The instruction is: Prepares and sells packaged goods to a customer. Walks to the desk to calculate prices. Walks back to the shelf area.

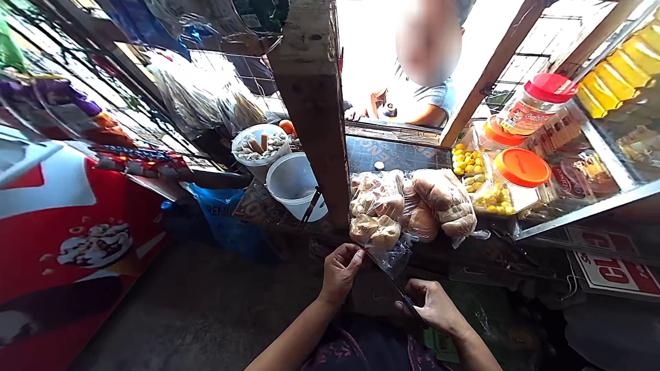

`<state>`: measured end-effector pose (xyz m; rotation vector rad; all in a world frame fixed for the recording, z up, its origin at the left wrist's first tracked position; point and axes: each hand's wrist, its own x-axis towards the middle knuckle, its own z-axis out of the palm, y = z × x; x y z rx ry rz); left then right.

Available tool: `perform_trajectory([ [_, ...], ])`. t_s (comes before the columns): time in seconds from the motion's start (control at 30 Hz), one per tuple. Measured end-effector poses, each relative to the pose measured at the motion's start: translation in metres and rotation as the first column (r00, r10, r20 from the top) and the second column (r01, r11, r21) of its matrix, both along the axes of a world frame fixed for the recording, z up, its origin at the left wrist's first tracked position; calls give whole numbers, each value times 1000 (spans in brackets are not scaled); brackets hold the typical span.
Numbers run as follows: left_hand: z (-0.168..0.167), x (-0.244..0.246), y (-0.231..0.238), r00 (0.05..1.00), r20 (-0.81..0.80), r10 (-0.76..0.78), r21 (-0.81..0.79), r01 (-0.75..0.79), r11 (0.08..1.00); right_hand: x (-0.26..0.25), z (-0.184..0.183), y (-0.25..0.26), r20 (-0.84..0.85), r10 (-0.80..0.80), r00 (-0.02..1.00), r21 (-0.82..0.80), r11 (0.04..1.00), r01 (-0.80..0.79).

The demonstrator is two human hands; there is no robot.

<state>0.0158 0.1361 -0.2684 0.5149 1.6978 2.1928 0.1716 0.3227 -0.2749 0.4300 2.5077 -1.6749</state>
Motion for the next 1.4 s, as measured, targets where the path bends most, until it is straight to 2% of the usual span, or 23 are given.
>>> perform_trajectory([
  [0.23, -3, -1, 0, 1000, -4, -11, 14, 11, 1000, -19, 0, 3, 9, -29, 1000, -120, 992, 30],
  [0.5, -4, -3, 0, 1000, -9, -26, 28, 27, 999, -25, -10, 12, 16, 12, 1000, -279, 960, -7],
  [0.8, -8, -1, -2, 1000, -9, -16, 33, 16, 999, -37, -7, 24, 10, 60, 998, -196, 979, -57],
  [1.27, -8, 3, 1, 1000, 1, -2, 58, 2, 998, -40, -8, 32, 15, 110, 994, -259, 960, -103],
  [1.4, -12, 3, -6, 994, 24, -105, 38, 104, 994, -35, -8, 36, -24, 118, 993, -263, 957, -121],
])
